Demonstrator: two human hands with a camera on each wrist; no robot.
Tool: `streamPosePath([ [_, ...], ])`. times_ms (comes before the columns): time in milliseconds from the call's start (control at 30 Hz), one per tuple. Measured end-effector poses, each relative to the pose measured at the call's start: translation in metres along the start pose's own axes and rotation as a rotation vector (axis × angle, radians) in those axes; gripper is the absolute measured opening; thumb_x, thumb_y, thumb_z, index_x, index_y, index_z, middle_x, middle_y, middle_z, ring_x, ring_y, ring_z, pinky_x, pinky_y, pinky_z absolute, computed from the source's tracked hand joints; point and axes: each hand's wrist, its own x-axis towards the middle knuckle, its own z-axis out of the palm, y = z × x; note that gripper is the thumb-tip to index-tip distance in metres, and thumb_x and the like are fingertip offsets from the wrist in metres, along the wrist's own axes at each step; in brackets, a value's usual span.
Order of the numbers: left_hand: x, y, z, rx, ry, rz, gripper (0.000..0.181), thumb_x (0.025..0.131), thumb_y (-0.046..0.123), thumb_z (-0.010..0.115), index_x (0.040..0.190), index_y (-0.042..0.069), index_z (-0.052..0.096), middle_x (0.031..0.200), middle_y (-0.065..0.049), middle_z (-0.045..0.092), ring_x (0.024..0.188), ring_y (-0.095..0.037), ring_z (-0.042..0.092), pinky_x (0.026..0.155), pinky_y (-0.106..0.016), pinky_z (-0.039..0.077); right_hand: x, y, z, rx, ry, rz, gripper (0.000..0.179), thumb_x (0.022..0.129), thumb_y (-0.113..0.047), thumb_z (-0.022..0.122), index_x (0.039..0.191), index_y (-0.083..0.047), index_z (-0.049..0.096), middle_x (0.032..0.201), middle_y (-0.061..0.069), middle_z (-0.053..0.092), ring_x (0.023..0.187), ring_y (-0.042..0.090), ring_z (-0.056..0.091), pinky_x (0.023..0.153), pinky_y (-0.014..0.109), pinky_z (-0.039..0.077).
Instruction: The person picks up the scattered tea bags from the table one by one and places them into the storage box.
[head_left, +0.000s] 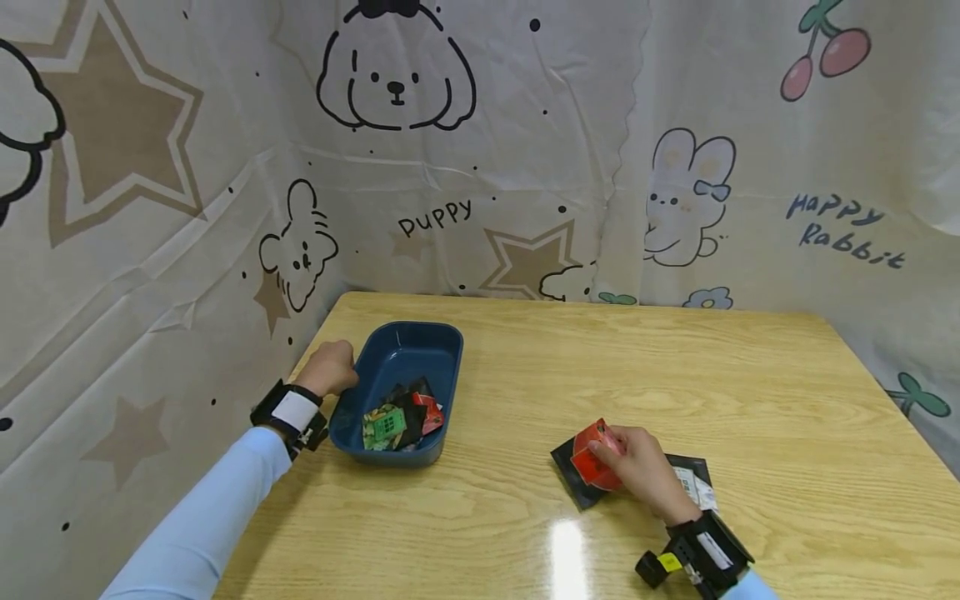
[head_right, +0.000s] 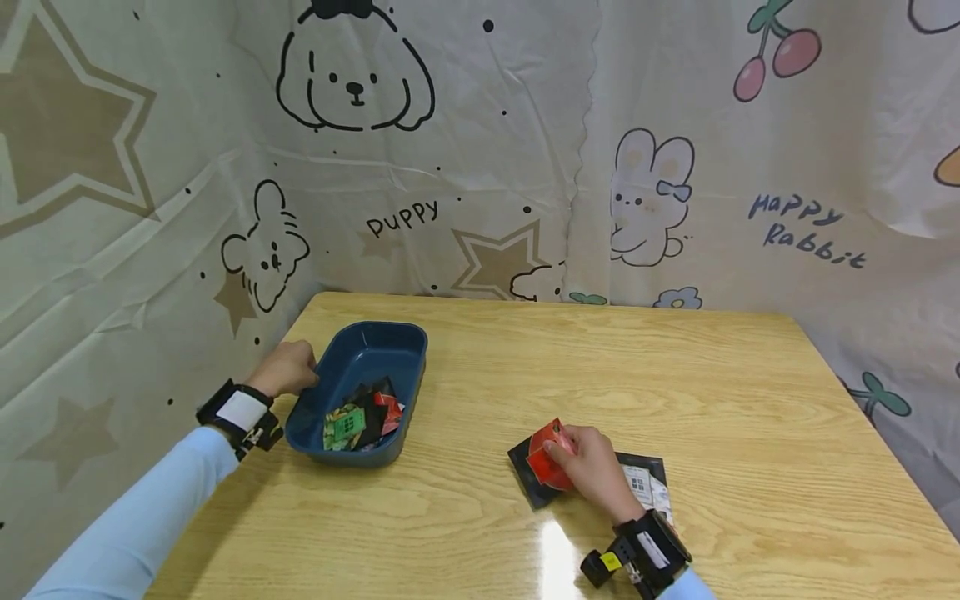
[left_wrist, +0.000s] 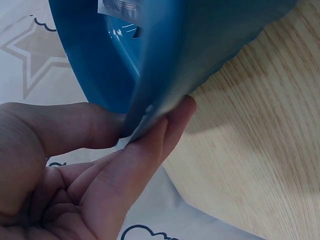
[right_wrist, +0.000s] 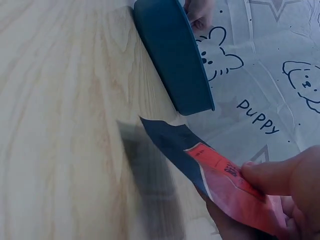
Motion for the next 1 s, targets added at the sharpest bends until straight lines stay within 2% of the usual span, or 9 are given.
streamPosePath([
  [167, -0.001, 0.001, 0.000, -0.004, -0.005, -0.001, 0.038, 0.073, -0.009, 0.053, 0.048, 0.014, 0.035, 0.045, 0.006, 0.027, 0.040, -0.009, 0.024, 0.041, -0.023, 0.026, 0.002, -0.005, 0.001, 0.045, 0.008, 0.017, 0.015, 0.095, -0.014, 0.061, 0.096, 0.000, 0.067, 0.071, 0.006, 0.065, 0.059, 0.015, 0.057, 0.054, 0.026, 0.045],
  [400, -0.001, 0.001, 0.000, 0.004, 0.001, -0.004, 0.038, 0.074, -0.009, 0.053, 0.050, 0.014, 0.035, 0.047, 0.006, 0.025, 0.041, -0.009, 0.023, 0.042, -0.024, 0.024, 0.008, -0.011, 0.004, 0.088, 0.027, -0.004, 0.021, 0.095, -0.014, 0.061, 0.101, 0.005, 0.067, 0.076, 0.008, 0.068, 0.066, 0.017, 0.065, 0.057, 0.028, 0.052],
  [1000, -0.002, 0.001, 0.000, 0.004, -0.006, -0.018, 0.036, 0.075, -0.009, 0.053, 0.052, 0.013, 0.036, 0.048, 0.005, 0.025, 0.042, -0.009, 0.023, 0.042, -0.024, 0.026, 0.016, -0.029, 0.019, 0.132, 0.028, -0.021, 0.023, 0.095, -0.013, 0.061, 0.106, 0.007, 0.066, 0.082, 0.010, 0.069, 0.069, 0.019, 0.068, 0.060, 0.029, 0.055],
])
